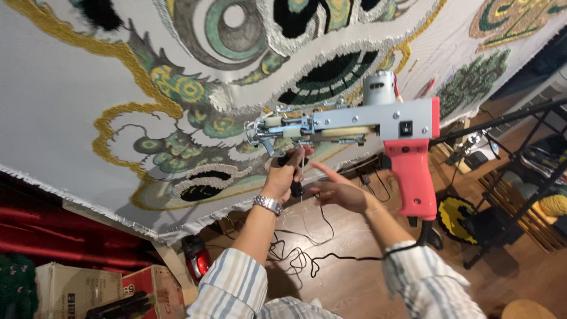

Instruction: The person uses a handheld tufting gun to apply white yarn onto a large canvas featuring a pre-drawn design of a stylized lion head. They guide the tool along the contours of the design, filling in specific areas with loops of yarn while holding the device with both hands.

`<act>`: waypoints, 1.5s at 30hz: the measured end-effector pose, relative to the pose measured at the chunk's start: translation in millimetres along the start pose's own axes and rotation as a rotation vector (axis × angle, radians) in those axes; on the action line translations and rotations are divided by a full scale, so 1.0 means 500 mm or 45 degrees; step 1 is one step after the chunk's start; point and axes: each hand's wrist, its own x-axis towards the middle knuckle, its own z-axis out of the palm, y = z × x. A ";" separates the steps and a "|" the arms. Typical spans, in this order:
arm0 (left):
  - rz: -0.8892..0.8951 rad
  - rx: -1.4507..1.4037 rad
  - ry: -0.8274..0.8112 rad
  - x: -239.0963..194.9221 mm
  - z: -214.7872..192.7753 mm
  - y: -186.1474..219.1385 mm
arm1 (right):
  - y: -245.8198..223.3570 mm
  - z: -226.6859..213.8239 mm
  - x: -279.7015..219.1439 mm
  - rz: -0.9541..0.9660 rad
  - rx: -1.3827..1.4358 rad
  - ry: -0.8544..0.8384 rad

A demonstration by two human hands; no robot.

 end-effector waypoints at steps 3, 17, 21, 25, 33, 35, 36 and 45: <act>-0.020 -0.036 0.042 0.008 -0.002 -0.011 | 0.073 -0.011 0.052 -0.028 -0.154 -0.167; -0.005 0.011 0.359 -0.025 -0.238 0.056 | 0.295 -0.549 -0.504 1.147 -1.473 1.209; 0.051 -0.034 0.331 -0.037 -0.246 0.060 | 0.197 -0.537 -0.549 0.505 -1.534 1.707; 0.053 -0.035 0.322 -0.035 -0.229 0.036 | -0.085 -0.481 -0.446 -0.819 -1.848 1.561; 0.061 -0.025 0.265 -0.035 -0.195 -0.002 | -0.467 -0.308 -0.297 -1.280 -1.069 1.381; 0.036 -0.061 0.255 -0.036 -0.198 -0.003 | -0.449 -0.288 -0.301 -1.092 -1.148 1.375; 0.045 -0.059 0.254 -0.036 -0.202 -0.002 | -0.444 -0.284 -0.301 -1.005 -1.189 1.370; 0.003 -0.069 0.265 -0.058 -0.258 0.016 | -0.548 -0.252 -0.238 -0.595 -1.372 1.270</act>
